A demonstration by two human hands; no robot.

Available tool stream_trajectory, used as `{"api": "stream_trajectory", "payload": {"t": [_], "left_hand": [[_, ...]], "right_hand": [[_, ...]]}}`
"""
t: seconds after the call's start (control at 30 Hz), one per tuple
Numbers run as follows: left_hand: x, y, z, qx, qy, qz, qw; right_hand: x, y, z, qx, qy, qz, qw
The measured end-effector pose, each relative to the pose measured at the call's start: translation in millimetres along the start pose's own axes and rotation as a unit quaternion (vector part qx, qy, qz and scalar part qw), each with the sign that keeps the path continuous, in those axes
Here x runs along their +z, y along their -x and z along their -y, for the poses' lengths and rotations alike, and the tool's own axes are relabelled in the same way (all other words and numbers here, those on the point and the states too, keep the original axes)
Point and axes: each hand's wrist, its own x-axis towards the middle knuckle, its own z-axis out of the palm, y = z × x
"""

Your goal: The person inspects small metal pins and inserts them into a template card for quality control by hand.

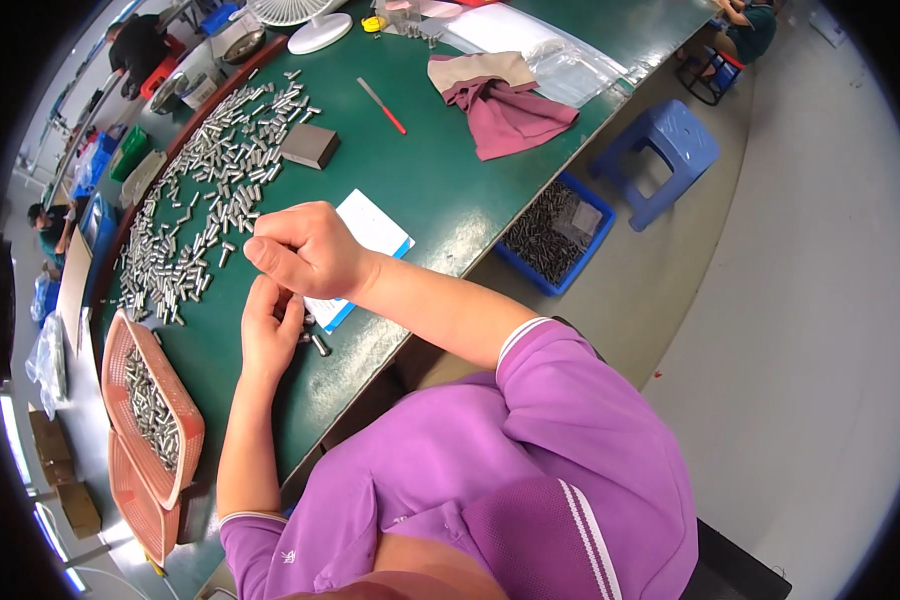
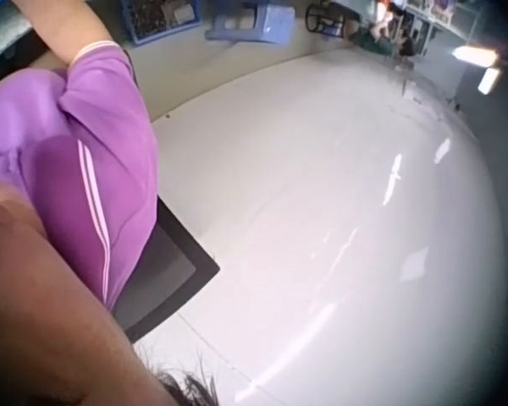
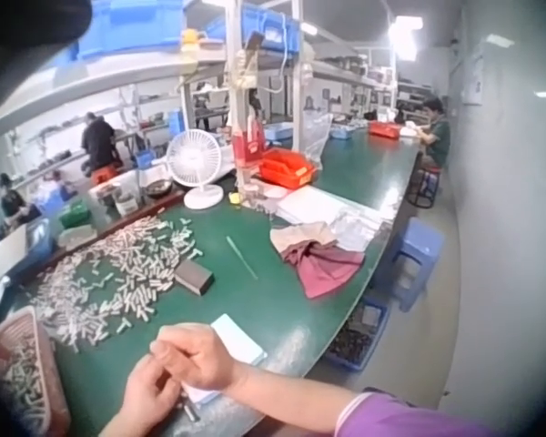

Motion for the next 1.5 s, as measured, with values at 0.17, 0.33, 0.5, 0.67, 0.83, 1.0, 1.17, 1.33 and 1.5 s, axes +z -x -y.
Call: {"api": "stream_trajectory", "payload": {"t": [0.17, 0.33, 0.5, 0.67, 0.83, 1.0, 1.17, 1.33, 1.5], "left_hand": [[1, 2, 8, -0.026, -0.017, 0.002, 1.000], [1, 3, 7, -0.025, 0.017, 0.005, 1.000], [3, 4, 8, -0.014, 0.022, -0.008, 1.000], [2, 5, 9, -0.066, 0.052, -0.020, 0.996], [6, 9, 16, -0.074, 0.096, -0.067, 0.990], [5, 7, 22, -0.016, 0.057, -0.068, 0.996], [-2, 3, 20, -0.026, 0.057, -0.055, 0.997], [-18, 9, 29, -0.048, 0.034, -0.060, 0.996], [-45, 38, 25, -0.072, -0.031, -0.020, 0.997]], "right_hand": [[-1, -4, -4, -0.141, 0.170, 0.041, 0.975], [4, -4, -11, -0.162, 0.275, 0.054, 0.946], [7, -1, -12, -0.149, 0.299, 0.056, 0.941], [7, 3, -10, -0.135, 0.318, 0.086, 0.935], [6, 10, 2, -0.119, 0.361, 0.144, 0.914], [-5, 22, 26, -0.004, 0.417, 0.254, 0.873], [-15, 24, 55, 0.116, 0.392, 0.334, 0.849], [-2, 37, 57, 0.131, 0.391, 0.394, 0.822], [2, 44, 48, 0.166, 0.408, 0.406, 0.801]]}}
